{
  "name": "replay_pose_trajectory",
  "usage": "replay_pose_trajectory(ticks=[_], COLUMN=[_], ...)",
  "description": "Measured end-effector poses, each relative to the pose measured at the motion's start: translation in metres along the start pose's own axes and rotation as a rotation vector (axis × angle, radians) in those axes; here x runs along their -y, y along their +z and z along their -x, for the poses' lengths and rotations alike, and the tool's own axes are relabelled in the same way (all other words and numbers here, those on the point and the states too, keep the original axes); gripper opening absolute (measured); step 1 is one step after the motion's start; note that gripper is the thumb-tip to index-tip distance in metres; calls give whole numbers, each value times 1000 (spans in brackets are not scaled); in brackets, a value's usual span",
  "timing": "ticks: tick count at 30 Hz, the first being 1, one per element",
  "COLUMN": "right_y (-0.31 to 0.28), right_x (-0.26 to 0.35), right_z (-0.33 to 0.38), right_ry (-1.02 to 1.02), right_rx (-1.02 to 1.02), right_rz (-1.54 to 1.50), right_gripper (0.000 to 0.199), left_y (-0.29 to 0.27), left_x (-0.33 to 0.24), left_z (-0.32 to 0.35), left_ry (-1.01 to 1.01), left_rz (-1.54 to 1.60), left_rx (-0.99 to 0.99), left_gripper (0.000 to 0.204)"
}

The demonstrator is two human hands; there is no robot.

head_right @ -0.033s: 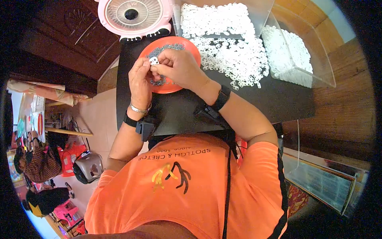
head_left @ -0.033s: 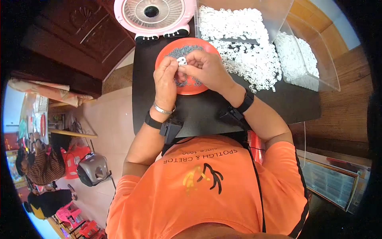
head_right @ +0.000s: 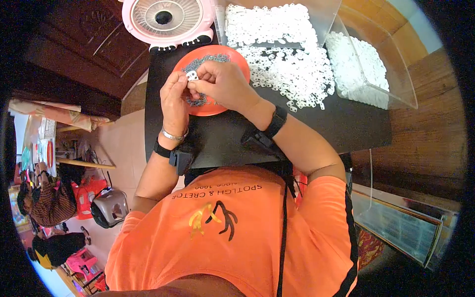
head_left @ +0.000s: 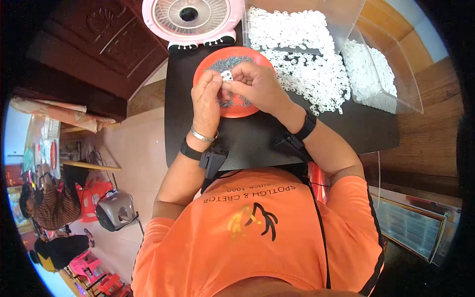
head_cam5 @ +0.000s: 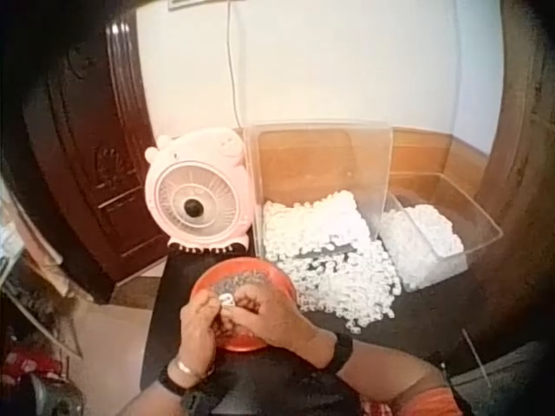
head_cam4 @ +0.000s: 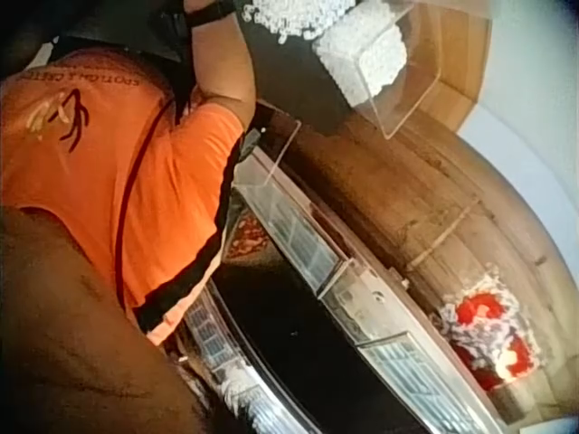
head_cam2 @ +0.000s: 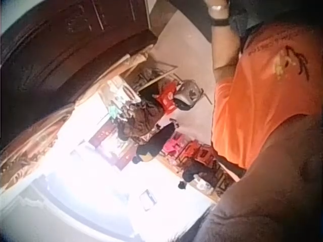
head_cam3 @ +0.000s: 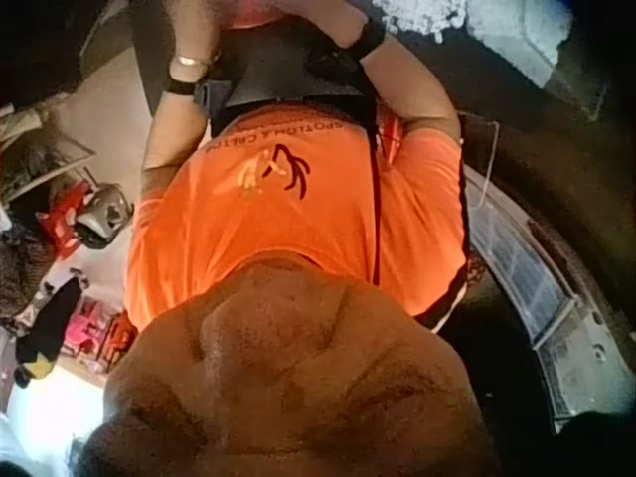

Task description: Manually inserting small metal pins into white plastic components at a workstation.

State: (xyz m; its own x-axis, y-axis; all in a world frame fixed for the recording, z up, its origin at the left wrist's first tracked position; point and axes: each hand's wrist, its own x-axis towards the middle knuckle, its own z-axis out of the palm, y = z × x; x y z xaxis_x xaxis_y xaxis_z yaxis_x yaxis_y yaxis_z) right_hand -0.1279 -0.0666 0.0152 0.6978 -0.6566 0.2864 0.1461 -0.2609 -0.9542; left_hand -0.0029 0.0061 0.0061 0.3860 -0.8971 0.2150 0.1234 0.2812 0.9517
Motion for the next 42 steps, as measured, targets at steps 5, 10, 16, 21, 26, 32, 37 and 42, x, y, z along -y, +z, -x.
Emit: replay_pose_trajectory(ticks=[5, 10, 16, 21, 26, 32, 37, 42], right_y=[-3, -8, -9, -9, -9, -10, -11, -11], right_x=[4, 2, 5, 10, 9, 13, 11, 12], right_z=[1, -1, -1, -1, 0, -1, 0, 0], right_ry=[26, 101, 194, 190, 200, 231, 12, -67], right_rx=[27, 76, 93, 130, 143, 153, 83, 70], right_rz=[-96, 7, -54, -70, -105, -82, 15, 133], right_gripper=[10, 14, 20, 21, 19, 20, 19, 30], left_y=[-2, 0, -4, -2, -2, -6, -8, -8], left_x=[0, -2, -2, -4, -3, -3, -2, -7], left_z=[0, -1, 1, 2, 2, -2, -3, -4], left_ry=[50, 92, 71, 54, 39, -68, -107, -191], left_rz=[-144, -199, -262, -136, -125, -6, 21, 62], left_rx=[28, 56, 105, 160, 169, 140, 147, 164], left_gripper=[19, 16, 18, 19, 19, 18, 17, 17])
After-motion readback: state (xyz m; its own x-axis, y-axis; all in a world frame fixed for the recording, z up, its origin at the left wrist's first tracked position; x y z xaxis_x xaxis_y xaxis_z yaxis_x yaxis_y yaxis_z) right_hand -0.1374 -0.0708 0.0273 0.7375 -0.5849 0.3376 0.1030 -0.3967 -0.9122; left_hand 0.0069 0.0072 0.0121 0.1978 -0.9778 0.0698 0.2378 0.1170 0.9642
